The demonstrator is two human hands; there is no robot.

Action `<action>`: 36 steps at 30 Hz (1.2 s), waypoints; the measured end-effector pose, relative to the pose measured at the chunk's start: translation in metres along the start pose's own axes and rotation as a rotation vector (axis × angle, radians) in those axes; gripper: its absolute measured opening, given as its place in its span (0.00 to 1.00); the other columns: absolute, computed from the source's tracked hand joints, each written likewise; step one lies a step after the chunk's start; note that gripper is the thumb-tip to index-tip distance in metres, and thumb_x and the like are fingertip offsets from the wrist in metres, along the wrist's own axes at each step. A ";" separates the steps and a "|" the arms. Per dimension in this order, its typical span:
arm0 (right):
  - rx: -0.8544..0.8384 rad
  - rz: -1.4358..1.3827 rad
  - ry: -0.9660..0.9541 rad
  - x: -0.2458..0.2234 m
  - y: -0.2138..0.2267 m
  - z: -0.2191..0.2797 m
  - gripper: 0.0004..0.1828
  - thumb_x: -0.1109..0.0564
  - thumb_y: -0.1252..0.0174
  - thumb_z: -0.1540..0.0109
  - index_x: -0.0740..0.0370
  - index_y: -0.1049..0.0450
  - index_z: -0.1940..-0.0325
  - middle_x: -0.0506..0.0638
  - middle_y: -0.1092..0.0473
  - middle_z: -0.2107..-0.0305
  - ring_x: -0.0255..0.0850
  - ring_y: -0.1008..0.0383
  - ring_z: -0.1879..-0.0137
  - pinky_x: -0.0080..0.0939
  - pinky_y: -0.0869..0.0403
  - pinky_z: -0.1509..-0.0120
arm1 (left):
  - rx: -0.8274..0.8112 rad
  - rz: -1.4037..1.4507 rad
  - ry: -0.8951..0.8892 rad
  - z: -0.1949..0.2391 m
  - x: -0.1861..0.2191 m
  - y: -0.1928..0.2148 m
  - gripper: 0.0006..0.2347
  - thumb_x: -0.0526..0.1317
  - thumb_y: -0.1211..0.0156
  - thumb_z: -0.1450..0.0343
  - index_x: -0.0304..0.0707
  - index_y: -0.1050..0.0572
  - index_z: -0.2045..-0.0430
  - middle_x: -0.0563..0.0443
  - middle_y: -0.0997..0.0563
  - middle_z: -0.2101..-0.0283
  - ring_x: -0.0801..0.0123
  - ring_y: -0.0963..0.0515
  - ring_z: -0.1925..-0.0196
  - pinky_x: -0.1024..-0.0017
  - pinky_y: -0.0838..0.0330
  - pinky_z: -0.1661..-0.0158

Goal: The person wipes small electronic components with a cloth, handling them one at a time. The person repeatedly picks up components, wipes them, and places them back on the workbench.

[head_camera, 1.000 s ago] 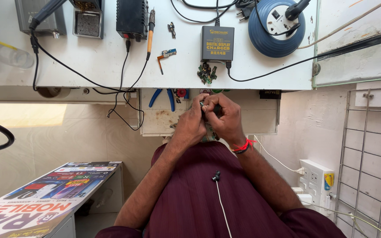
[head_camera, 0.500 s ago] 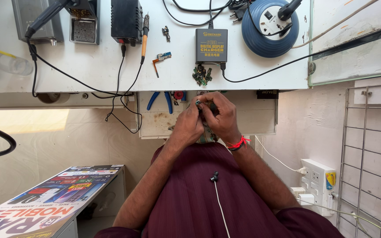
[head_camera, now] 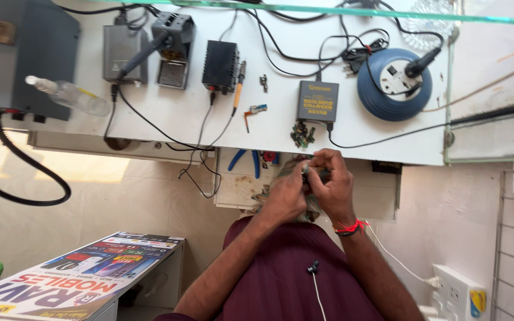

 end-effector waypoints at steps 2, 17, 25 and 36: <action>-0.017 -0.055 -0.067 0.003 -0.001 -0.001 0.15 0.65 0.38 0.38 0.65 0.31 0.48 0.52 0.22 0.65 0.34 0.23 0.60 0.33 0.25 0.58 | -0.021 0.041 0.038 -0.001 0.001 0.001 0.24 0.29 0.51 0.31 0.34 0.42 0.37 0.26 0.19 0.60 0.35 0.19 0.56 0.44 0.27 0.54; -0.064 -0.033 -0.083 0.006 -0.013 -0.006 0.11 0.64 0.38 0.39 0.65 0.31 0.55 0.48 0.23 0.66 0.30 0.23 0.60 0.32 0.24 0.56 | -0.115 0.006 0.181 -0.004 -0.006 0.004 0.26 0.31 0.50 0.29 0.31 0.46 0.35 0.29 0.20 0.60 0.39 0.18 0.57 0.46 0.25 0.53; -0.101 -0.024 -0.147 0.003 -0.024 -0.003 0.11 0.62 0.37 0.40 0.64 0.29 0.56 0.49 0.22 0.67 0.30 0.24 0.62 0.32 0.25 0.61 | -0.072 0.053 0.205 -0.001 -0.012 0.012 0.22 0.33 0.49 0.28 0.30 0.40 0.37 0.27 0.19 0.58 0.38 0.19 0.54 0.47 0.27 0.50; -0.048 -0.028 -0.041 -0.006 -0.050 0.008 0.09 0.64 0.39 0.38 0.64 0.30 0.55 0.48 0.23 0.67 0.30 0.24 0.62 0.33 0.24 0.59 | -0.137 0.073 0.182 -0.002 -0.045 0.025 0.27 0.30 0.52 0.29 0.31 0.43 0.32 0.27 0.19 0.55 0.40 0.18 0.51 0.50 0.26 0.47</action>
Point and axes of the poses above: each hand's wrist, its own z-axis away from the middle knuckle, its own y-axis out of the back of the hand, x = y × z, the point moved 2 cm from there along -z, towards the middle knuckle
